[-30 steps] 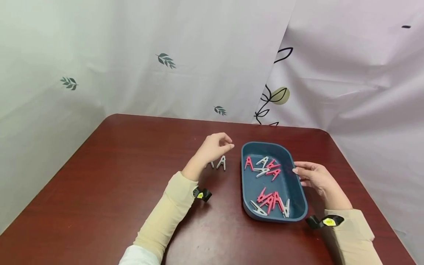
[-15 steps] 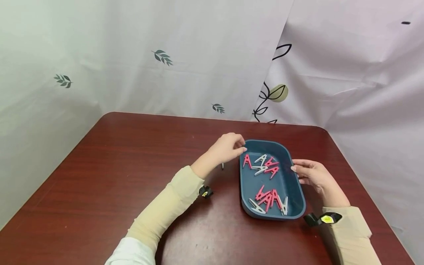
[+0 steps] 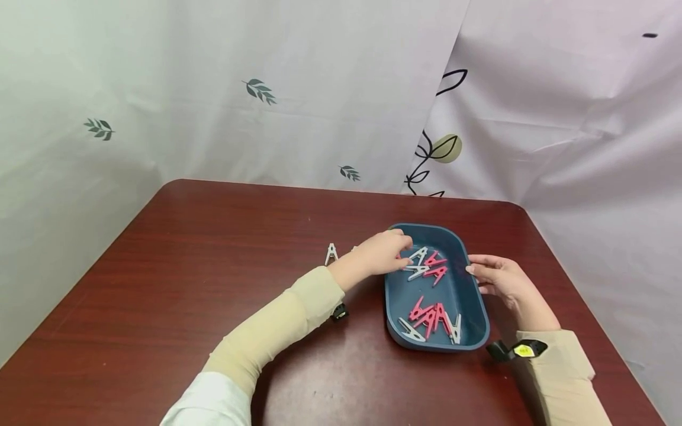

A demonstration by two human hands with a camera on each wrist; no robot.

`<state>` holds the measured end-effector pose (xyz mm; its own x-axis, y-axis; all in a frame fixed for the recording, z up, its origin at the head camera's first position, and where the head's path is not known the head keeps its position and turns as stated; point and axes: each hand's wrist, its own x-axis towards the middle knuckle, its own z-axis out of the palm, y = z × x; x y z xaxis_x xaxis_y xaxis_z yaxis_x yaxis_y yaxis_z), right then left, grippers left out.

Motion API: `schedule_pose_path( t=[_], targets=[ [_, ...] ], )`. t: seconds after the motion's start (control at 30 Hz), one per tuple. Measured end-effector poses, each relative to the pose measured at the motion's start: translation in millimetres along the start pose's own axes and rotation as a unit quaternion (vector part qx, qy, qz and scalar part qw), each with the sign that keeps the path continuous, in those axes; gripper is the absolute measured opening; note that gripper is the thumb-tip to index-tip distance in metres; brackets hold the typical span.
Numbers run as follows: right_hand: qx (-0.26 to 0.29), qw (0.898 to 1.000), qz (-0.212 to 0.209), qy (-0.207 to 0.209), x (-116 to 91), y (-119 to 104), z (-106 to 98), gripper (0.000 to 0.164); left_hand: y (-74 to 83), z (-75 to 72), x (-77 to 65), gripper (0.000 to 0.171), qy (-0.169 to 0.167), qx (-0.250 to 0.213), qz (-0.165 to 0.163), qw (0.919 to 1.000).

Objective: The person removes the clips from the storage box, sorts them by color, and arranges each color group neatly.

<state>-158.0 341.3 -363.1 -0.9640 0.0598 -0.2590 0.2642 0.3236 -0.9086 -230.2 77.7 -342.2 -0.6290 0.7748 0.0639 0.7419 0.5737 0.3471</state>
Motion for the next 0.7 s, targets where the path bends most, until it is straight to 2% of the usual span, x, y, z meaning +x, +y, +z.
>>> schedule_pose_path(
  t=[0.17,0.4,0.7],
  targets=[
    [0.005,1.000,0.004,0.000,0.7,1.6,0.2,0.058,7.1,10.9,8.6,0.032,-0.024,0.031,0.020,0.9990],
    [0.010,1.000,0.005,0.000,0.6,2.1,-0.1,0.057,15.7,26.0,22.9,0.027,-0.045,0.062,0.021,0.9968],
    [0.009,1.000,0.003,-0.005,1.9,0.8,-1.3,0.057,18.4,40.4,29.9,0.028,-0.053,0.095,-0.010,0.9940]
  ],
)
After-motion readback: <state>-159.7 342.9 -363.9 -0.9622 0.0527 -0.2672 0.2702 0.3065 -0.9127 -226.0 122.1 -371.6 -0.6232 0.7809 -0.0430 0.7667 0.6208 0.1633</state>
